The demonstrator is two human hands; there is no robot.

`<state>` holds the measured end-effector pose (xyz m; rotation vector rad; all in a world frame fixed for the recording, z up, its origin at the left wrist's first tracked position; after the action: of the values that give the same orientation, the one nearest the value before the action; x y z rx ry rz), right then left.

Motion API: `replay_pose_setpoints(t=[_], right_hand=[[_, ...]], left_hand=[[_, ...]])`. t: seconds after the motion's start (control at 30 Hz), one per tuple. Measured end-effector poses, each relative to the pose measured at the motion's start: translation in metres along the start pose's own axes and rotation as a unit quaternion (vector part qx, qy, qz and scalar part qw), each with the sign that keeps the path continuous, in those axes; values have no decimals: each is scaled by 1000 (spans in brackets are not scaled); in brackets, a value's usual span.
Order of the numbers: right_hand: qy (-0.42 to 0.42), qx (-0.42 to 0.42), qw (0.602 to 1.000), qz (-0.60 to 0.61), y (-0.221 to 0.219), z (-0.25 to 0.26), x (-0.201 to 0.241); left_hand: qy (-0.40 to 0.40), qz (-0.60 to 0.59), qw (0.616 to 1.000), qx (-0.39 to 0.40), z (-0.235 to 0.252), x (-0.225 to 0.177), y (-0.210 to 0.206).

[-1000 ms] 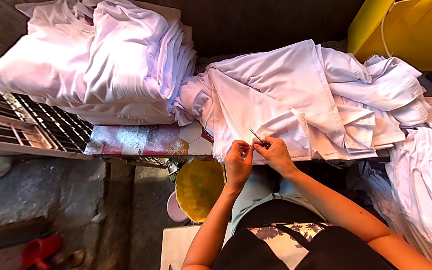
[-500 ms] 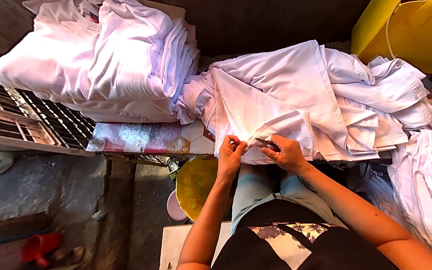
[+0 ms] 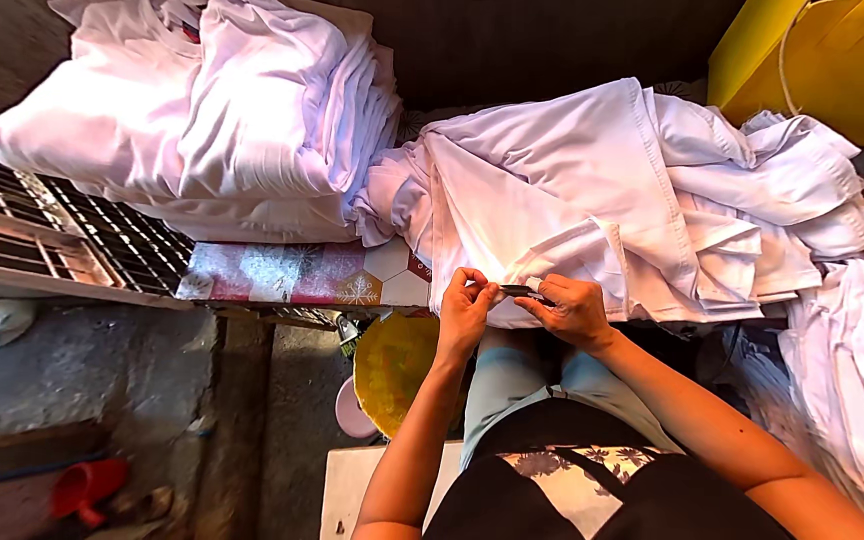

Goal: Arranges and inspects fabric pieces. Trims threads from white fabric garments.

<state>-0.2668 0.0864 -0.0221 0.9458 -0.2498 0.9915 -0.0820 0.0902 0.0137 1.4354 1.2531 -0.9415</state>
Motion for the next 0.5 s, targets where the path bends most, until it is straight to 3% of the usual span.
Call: replay_pose_setpoints(t=[0.13,0.27,0.33,0.4,0.5], right_hand=[[-17,21,999,-34,14,14,-13],[-158,146,962,-168,43,47,-54],[-201,177,939,-216,57,51,-68],[-173,145,946,-234,75,45,-71],[-151,71,947,-273,105,18,-78]], left_hand=[[-2,6,1000,2,2,2,3],[-70,115,991,15,5,16,8],[-150,255,955,4,5,28,7],[-229,367,900,-48,3,45,7],[-311,404,850,-133,-4,73,13]])
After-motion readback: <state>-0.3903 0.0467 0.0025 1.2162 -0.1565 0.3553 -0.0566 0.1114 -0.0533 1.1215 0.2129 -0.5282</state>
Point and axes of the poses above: each hand's wrist, its own z-axis towards the middle knuckle, its own y-axis out of the back of the hand, x = y × z, the point moved 2 cm from there along z, towards the middle knuckle, and after that the axes turned 6 degrees about z, right-handed, at the moved point
